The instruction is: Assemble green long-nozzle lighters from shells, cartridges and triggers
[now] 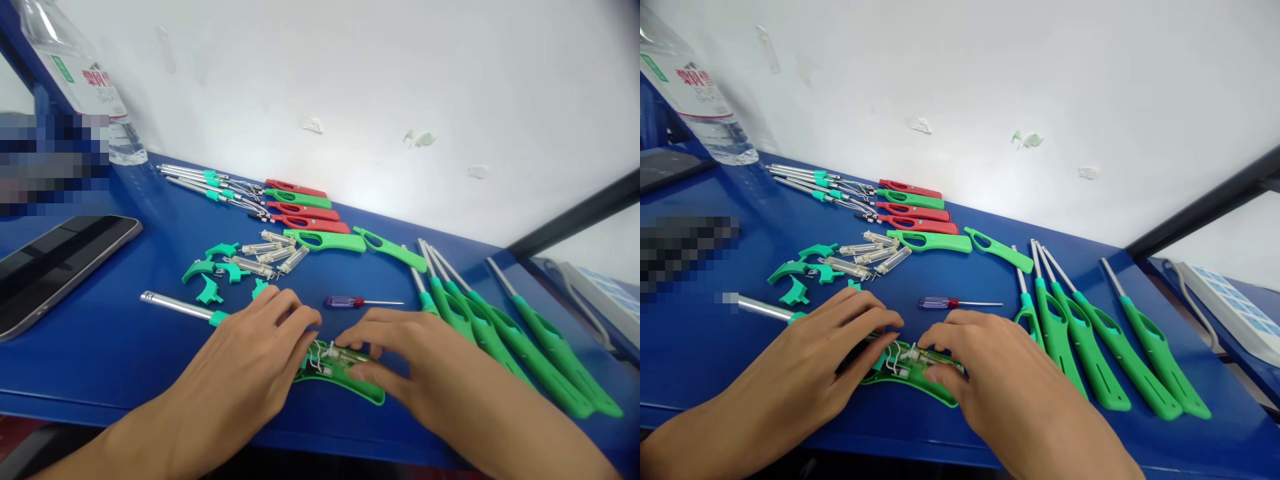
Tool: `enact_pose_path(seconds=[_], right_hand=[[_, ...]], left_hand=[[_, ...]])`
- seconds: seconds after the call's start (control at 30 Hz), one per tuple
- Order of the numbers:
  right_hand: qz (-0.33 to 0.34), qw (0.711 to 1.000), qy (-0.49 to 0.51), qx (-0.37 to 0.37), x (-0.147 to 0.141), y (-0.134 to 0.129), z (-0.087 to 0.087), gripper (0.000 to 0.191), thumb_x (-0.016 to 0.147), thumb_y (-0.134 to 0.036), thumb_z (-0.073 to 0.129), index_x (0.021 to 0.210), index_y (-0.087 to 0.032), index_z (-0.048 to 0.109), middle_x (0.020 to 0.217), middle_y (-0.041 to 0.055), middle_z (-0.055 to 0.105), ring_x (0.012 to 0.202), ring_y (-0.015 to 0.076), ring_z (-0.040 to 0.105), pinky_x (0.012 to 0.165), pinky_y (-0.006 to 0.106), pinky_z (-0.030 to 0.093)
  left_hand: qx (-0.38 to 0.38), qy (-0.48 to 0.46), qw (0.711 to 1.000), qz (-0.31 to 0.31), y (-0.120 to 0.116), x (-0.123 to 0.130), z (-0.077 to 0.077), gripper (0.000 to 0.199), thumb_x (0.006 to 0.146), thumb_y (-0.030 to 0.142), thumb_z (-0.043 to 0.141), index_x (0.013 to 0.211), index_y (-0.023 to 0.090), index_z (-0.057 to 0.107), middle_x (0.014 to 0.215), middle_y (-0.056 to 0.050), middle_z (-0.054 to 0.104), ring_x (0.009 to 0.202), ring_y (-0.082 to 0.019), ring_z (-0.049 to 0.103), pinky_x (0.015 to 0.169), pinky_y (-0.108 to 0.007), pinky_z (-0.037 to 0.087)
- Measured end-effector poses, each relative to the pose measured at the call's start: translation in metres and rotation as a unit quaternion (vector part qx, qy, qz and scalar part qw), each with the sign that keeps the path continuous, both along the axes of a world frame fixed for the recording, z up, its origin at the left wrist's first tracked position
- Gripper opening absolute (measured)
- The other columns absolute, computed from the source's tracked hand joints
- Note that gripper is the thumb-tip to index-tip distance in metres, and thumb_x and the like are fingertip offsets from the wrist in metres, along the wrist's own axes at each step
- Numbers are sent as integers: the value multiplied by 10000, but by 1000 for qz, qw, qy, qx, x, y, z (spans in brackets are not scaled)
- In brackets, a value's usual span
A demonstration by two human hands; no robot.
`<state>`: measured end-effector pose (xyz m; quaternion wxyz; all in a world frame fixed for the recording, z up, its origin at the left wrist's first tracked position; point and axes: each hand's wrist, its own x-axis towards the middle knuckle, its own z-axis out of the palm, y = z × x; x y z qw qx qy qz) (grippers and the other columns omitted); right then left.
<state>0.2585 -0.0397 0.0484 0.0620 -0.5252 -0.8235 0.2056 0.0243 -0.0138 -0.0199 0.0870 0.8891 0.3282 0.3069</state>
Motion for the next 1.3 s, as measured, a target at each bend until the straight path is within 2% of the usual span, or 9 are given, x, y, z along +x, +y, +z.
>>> enact_pose_path(seconds=[0.2, 0.37, 0.5, 0.63, 0.8, 0.9, 1.03, 1.13, 1.3], right_hand=[[5, 999, -29, 37, 1, 1, 5, 227, 977, -89, 777, 982, -303, 850, 885, -29, 833, 798, 194, 806, 755, 258, 588], [22, 996, -40, 77, -3, -2, -2, 248, 992, -98, 738, 882, -299, 833, 880, -26, 841, 810, 206, 826, 797, 278, 629], [27, 990, -96, 95, -12, -9, -6, 269, 890, -31, 740, 875, -290, 814, 868, -4, 843, 812, 235, 833, 864, 322, 666], [52, 985, -152, 62, -23, -15, -3, 405, 781, 31, 707, 1043, -257, 820, 1038, 53, 871, 985, 308, 844, 1001, 447, 688], [17, 985, -174, -8, -31, -9, 0, 566, 711, 111, 593, 1087, -242, 826, 1202, 44, 864, 1129, 330, 827, 1103, 558, 660], [16, 987, -158, -12, -29, -8, 0, 557, 744, 110, 592, 1105, -240, 832, 1212, 46, 859, 1135, 318, 824, 1125, 552, 646], [10, 991, -136, 9, -24, -13, -2, 455, 852, 60, 620, 1099, -257, 833, 1165, 43, 852, 1108, 312, 819, 1041, 532, 687], [8, 992, -120, 33, -21, -18, -5, 459, 837, 29, 667, 1156, -262, 820, 1178, 55, 838, 1082, 323, 813, 983, 534, 703], [-2, 993, -117, 27, -20, -19, -5, 489, 800, 35, 692, 1164, -268, 815, 1175, 72, 812, 1063, 296, 803, 924, 435, 699]], left_hand=[[-7, -7, 1000, 15, -1, -2, -5, 226, 1182, 190, 438, 1138, 217, 659, 1016, -29, 636, 881, -245, 613, 724, -369, 480], [-3, -2, 1000, 9, 0, -1, -5, 234, 1180, 178, 439, 1109, 217, 659, 989, -21, 640, 871, -244, 615, 757, -378, 494], [2, -7, 1000, 3, 0, -1, -5, 225, 1171, 169, 456, 1108, 202, 669, 969, -27, 640, 853, -245, 612, 737, -378, 502], [5, -14, 1000, -2, 0, -1, -5, 220, 1157, 146, 469, 1106, 192, 678, 981, -35, 648, 862, -243, 627, 737, -378, 531], [-10, -7, 1000, -16, -3, -1, 2, 265, 1144, 127, 437, 1151, 183, 697, 1000, -49, 670, 861, -246, 636, 725, -393, 571], [11, 28, 999, -19, -7, -3, 9, 312, 1141, 123, 417, 1128, 163, 726, 1017, -79, 710, 876, -275, 671, 742, -456, 624], [41, 85, 995, -18, -11, -5, 16, 468, 1164, 174, 324, 1020, 186, 769, 1015, -107, 768, 893, -339, 730, 703, -534, 684], [44, 97, 994, -19, -12, -5, 17, 517, 1183, 218, 291, 1061, 194, 793, 1080, -112, 793, 920, -341, 769, 715, -539, 717], [51, 92, 994, -22, -13, -4, 18, 537, 1192, 211, 269, 1080, 193, 794, 1051, -101, 800, 897, -312, 784, 728, -502, 729]])
